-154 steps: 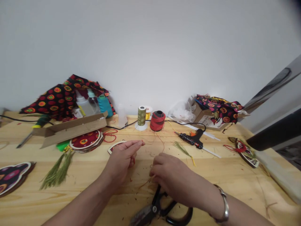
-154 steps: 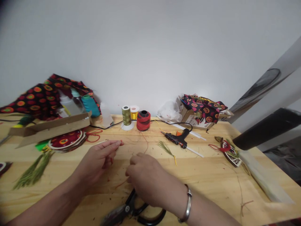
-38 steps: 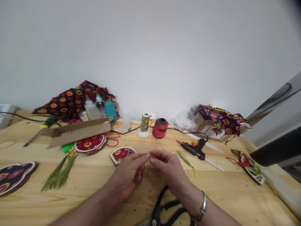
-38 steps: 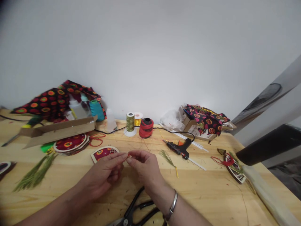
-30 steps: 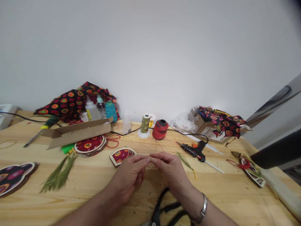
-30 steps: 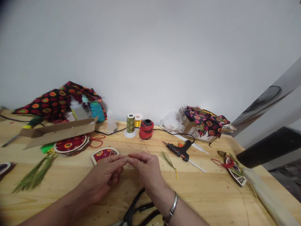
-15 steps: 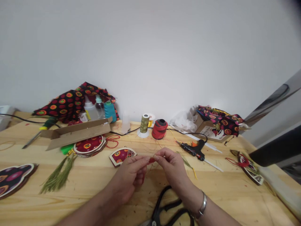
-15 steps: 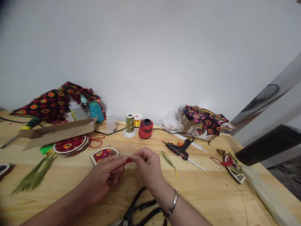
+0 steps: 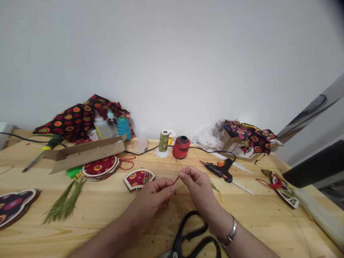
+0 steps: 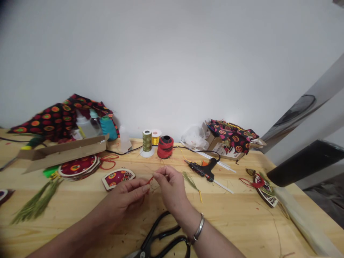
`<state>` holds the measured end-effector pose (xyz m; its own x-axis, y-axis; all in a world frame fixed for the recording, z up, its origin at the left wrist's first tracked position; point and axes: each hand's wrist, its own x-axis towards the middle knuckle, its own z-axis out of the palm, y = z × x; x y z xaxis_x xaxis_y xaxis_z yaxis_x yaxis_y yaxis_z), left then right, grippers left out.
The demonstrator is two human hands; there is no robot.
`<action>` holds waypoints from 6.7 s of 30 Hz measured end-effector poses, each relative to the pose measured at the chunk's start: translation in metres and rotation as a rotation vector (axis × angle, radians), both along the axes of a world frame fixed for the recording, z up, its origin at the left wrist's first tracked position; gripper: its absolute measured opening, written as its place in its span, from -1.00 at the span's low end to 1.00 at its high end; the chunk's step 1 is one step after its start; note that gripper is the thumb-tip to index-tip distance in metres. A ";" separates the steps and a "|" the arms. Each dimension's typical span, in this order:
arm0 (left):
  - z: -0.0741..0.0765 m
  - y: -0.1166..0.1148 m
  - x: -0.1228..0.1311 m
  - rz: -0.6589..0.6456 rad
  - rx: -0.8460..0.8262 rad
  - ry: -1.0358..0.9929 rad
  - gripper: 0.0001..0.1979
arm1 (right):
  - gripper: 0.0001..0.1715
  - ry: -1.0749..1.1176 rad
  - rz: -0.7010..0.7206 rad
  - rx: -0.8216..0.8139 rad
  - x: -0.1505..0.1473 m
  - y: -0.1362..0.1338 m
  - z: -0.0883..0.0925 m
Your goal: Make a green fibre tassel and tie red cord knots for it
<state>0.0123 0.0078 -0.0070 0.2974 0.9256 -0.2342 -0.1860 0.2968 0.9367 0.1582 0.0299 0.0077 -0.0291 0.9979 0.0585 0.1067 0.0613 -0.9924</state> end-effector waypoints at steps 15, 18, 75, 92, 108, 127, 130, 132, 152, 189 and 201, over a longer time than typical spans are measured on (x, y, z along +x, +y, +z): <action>0.007 -0.001 -0.006 0.494 0.656 0.706 -0.80 | -0.83 -0.119 -0.087 0.328 0.016 0.008 0.001; 0.010 -0.002 -0.008 0.611 0.683 0.688 -0.78 | -0.83 -0.171 -0.056 0.384 0.013 0.005 0.002; 0.016 -0.002 -0.004 0.231 0.168 0.207 -0.80 | -0.83 -0.106 -0.251 0.480 0.037 0.018 0.018; 0.009 0.002 -0.005 0.002 -0.272 -0.314 -0.76 | -0.83 -0.695 0.285 0.901 0.009 -0.018 0.003; 0.005 0.007 -0.009 -0.027 -0.256 -0.342 -0.85 | -0.86 -0.808 0.453 0.952 0.007 -0.022 0.004; 0.000 0.011 -0.012 0.046 -0.288 -0.296 -0.85 | -0.82 -0.714 0.800 0.808 -0.001 -0.031 0.011; 0.001 0.013 -0.013 0.070 -0.281 -0.269 -0.84 | -0.83 -0.672 0.867 0.738 0.000 -0.031 0.009; 0.000 0.013 -0.013 0.082 -0.283 -0.257 -0.85 | -0.85 -0.655 0.936 0.699 -0.001 -0.031 0.007; -0.002 0.014 -0.013 0.111 -0.256 -0.200 -0.82 | -0.82 -0.535 1.241 0.626 -0.002 -0.034 -0.002; 0.010 0.009 -0.008 0.176 0.002 0.204 -0.77 | -0.66 0.193 0.240 -0.361 0.001 0.029 0.001; -0.001 0.009 -0.011 0.191 0.023 0.197 -0.73 | -0.62 0.676 0.277 -0.391 -0.006 0.065 0.037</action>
